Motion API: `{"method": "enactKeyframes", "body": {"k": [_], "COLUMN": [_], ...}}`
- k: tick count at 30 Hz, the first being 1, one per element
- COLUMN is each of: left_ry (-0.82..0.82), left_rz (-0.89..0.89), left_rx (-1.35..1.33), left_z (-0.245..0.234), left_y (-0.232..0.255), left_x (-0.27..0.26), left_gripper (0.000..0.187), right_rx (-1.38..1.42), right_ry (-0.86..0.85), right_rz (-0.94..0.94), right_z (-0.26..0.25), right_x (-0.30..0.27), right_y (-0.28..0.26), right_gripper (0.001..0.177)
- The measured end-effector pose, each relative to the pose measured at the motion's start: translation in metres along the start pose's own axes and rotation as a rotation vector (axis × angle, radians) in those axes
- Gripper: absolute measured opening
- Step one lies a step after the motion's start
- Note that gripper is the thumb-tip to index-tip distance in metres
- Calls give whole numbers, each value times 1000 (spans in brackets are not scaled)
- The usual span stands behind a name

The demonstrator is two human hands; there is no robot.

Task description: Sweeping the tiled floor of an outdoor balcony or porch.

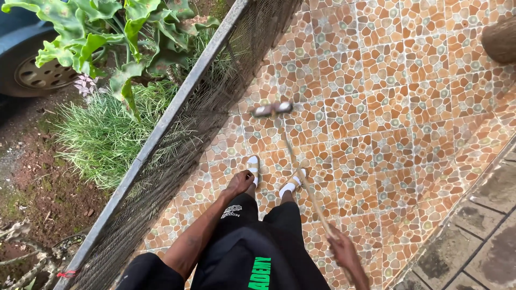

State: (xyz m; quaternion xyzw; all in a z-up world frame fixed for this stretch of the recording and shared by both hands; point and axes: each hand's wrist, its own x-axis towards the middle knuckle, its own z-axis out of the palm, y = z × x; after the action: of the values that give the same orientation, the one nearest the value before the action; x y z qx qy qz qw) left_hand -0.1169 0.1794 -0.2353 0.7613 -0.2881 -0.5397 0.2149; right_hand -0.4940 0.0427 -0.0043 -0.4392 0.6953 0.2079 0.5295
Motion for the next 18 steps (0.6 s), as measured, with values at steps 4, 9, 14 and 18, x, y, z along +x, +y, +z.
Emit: {"method": "enactKeyframes", "body": {"k": [4,9,14,18], "left_ry": [-16,46,92,27], "left_rz": [-66,70,107,87], "left_rx": [4,-22,-55,-12], "left_z": [-3,-7,-7,0], "left_y": [13,33,33,24], "left_x": [-10,-8,-7,-9], "left_gripper": [44,43,42,42], "right_rx": [21,217,100,103], "right_ry": [-39,-16,90,86], "right_rz": [-127,-233,-261,-200], "right_z": [78,113,41,-27], "right_x": [75,135,96,79], "right_y": [14,-14,-72,-28], "right_gripper": [49,50,49,55]}}
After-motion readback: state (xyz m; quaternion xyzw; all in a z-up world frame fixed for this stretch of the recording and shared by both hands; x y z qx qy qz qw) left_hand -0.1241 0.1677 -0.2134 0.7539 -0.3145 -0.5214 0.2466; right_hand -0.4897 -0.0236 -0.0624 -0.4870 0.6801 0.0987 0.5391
